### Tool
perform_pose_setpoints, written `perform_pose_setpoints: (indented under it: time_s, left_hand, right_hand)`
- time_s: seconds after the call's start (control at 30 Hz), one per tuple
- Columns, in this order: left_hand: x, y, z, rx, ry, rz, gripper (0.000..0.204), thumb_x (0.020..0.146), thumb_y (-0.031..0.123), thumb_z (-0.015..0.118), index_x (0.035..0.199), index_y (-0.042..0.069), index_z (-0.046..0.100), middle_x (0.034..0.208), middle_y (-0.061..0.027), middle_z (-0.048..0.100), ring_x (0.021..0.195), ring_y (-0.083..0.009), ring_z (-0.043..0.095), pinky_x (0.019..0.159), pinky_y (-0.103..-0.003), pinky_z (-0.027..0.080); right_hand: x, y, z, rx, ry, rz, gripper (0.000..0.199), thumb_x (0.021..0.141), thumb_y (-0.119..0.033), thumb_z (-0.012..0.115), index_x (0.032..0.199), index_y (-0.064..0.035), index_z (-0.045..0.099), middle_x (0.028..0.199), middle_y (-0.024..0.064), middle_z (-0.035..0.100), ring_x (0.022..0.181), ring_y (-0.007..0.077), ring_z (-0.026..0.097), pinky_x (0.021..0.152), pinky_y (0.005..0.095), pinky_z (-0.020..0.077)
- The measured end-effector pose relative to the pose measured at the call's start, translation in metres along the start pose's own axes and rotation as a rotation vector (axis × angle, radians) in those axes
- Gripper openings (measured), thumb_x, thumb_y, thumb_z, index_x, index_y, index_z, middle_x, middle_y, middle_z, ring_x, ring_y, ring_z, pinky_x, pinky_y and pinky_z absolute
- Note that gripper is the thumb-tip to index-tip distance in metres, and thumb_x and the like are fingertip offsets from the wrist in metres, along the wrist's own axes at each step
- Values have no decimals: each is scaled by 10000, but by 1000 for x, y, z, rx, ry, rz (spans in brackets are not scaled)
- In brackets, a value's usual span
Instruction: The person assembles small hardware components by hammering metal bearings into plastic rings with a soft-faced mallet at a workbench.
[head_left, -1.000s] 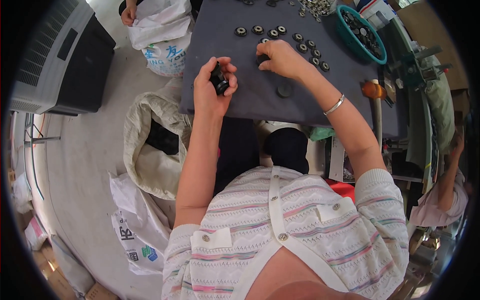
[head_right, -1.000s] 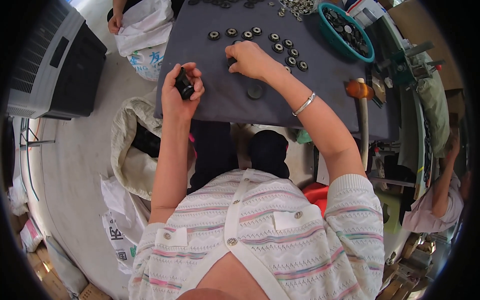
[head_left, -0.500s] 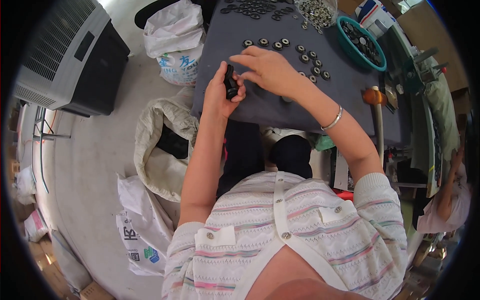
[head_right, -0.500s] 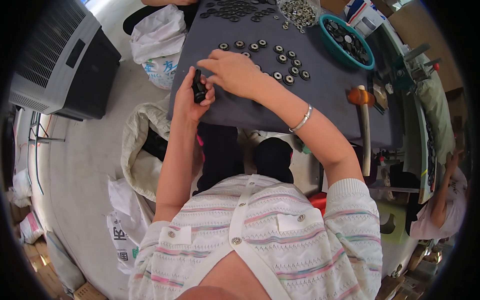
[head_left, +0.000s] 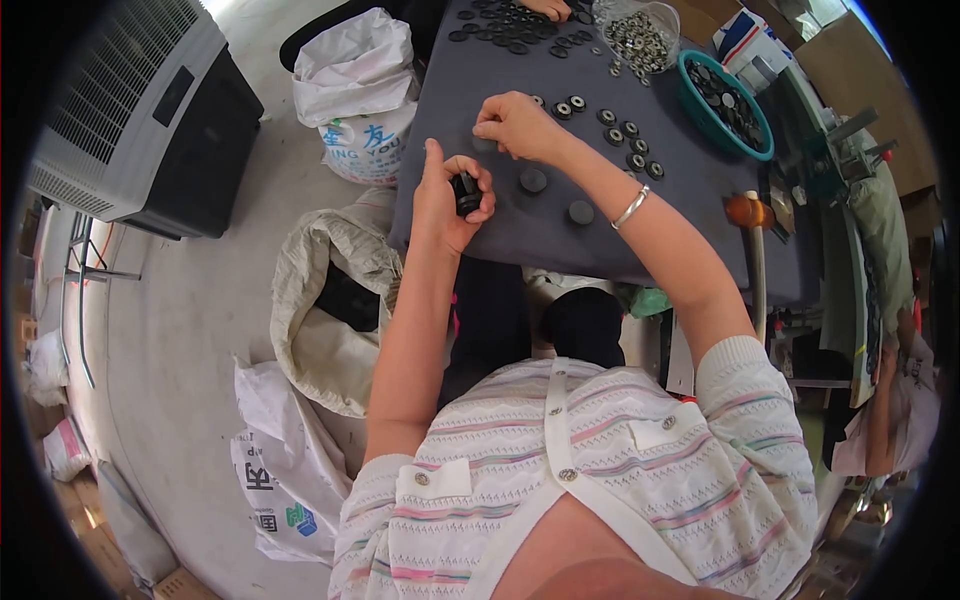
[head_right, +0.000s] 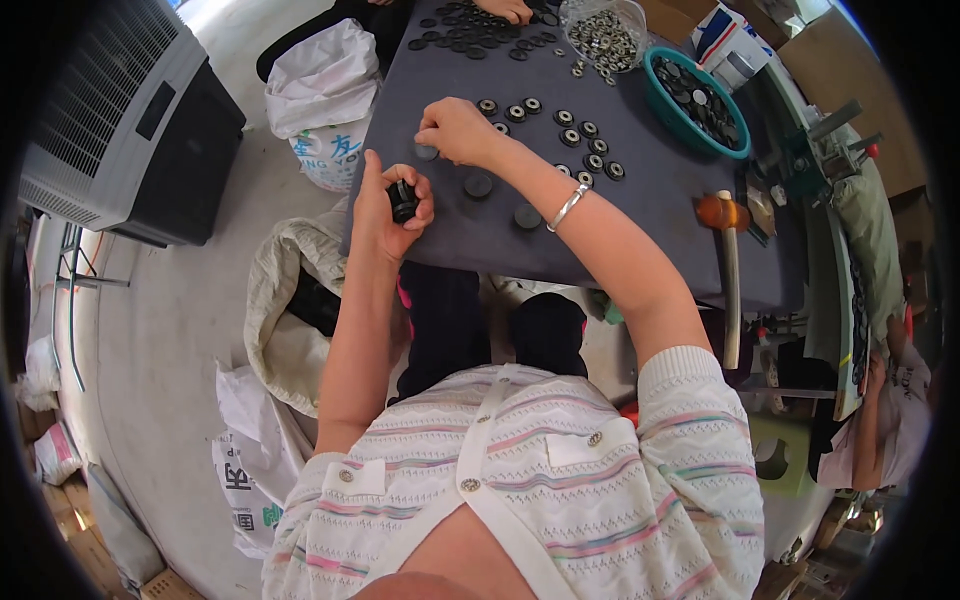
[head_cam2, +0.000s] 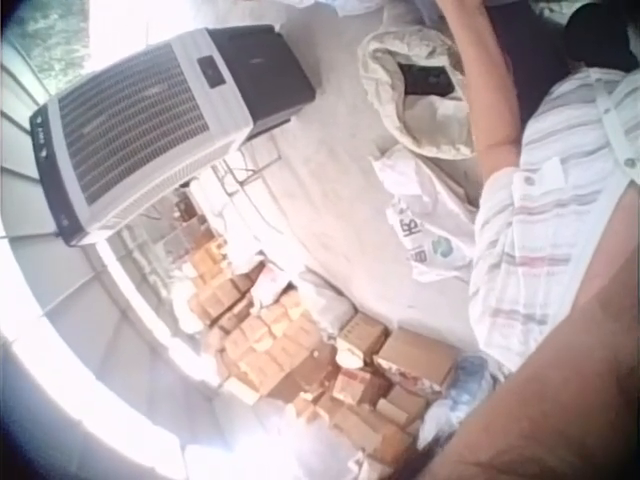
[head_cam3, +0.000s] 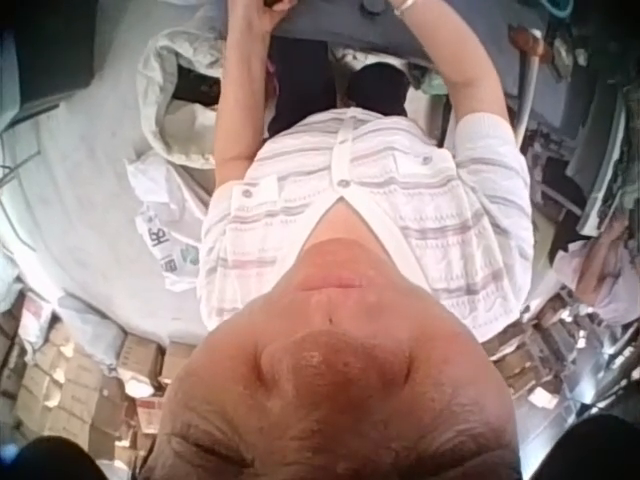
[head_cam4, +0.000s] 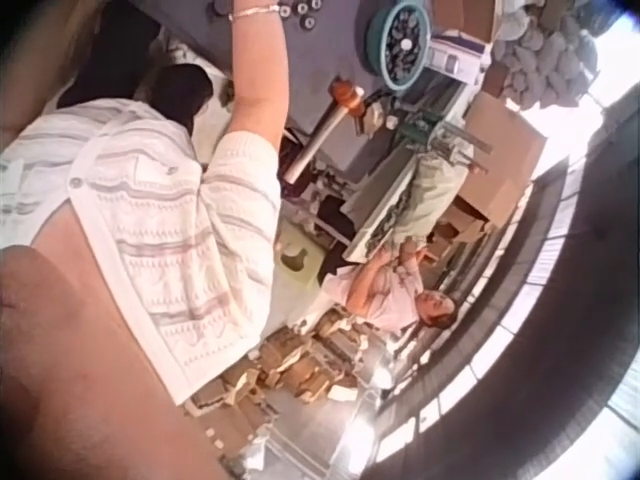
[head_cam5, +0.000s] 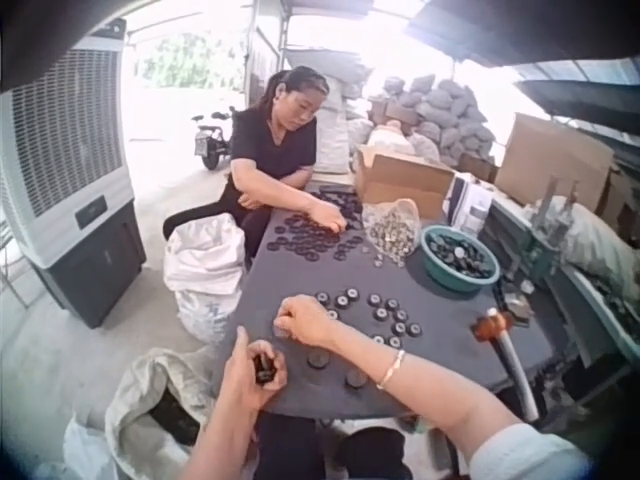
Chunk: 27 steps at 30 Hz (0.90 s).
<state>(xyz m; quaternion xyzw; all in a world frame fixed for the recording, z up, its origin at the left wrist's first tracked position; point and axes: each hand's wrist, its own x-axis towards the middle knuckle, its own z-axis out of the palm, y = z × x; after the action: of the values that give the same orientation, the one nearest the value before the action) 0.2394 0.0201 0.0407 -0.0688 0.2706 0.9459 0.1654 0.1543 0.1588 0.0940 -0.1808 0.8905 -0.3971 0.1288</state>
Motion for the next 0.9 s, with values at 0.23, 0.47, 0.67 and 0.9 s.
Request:
perform_pose_setpoints:
  time_s: [0.23, 0.47, 0.67, 0.9]
  left_hand:
    - [18, 13, -4, -222, 75, 236, 479, 1000, 412, 319, 794, 21, 503, 730, -142, 511, 559, -220, 472, 407, -262, 322]
    - [30, 5, -3, -259, 177, 230, 417, 1000, 372, 348, 823, 25, 498, 721, -136, 520, 529, -232, 496, 401, -270, 324]
    - [28, 5, -3, -218, 83, 248, 391, 1000, 350, 357, 833, 27, 501, 727, -137, 526, 522, -234, 502, 401, -271, 323]
    - [28, 5, -7, -203, 46, 231, 379, 998, 339, 365, 838, 25, 503, 734, -143, 533, 527, -237, 519, 398, -271, 318]
  right_hand:
    - [12, 27, 2, -442, -42, -297, 185, 803, -127, 646, 929, 8, 634, 755, 134, 617, 710, 275, 627, 640, 365, 506]
    - [9, 28, -5, -575, 40, -393, 311, 730, -148, 684, 1008, -22, 622, 948, 176, 567, 931, 338, 571, 816, 388, 467]
    - [46, 34, -44, -665, 72, -271, 324, 745, -135, 685, 1042, -18, 631, 978, 173, 606, 960, 341, 583, 839, 403, 469]
    - [59, 42, -36, -737, -10, -304, 284, 740, -115, 698, 991, 11, 654, 926, 200, 652, 941, 345, 620, 844, 405, 486]
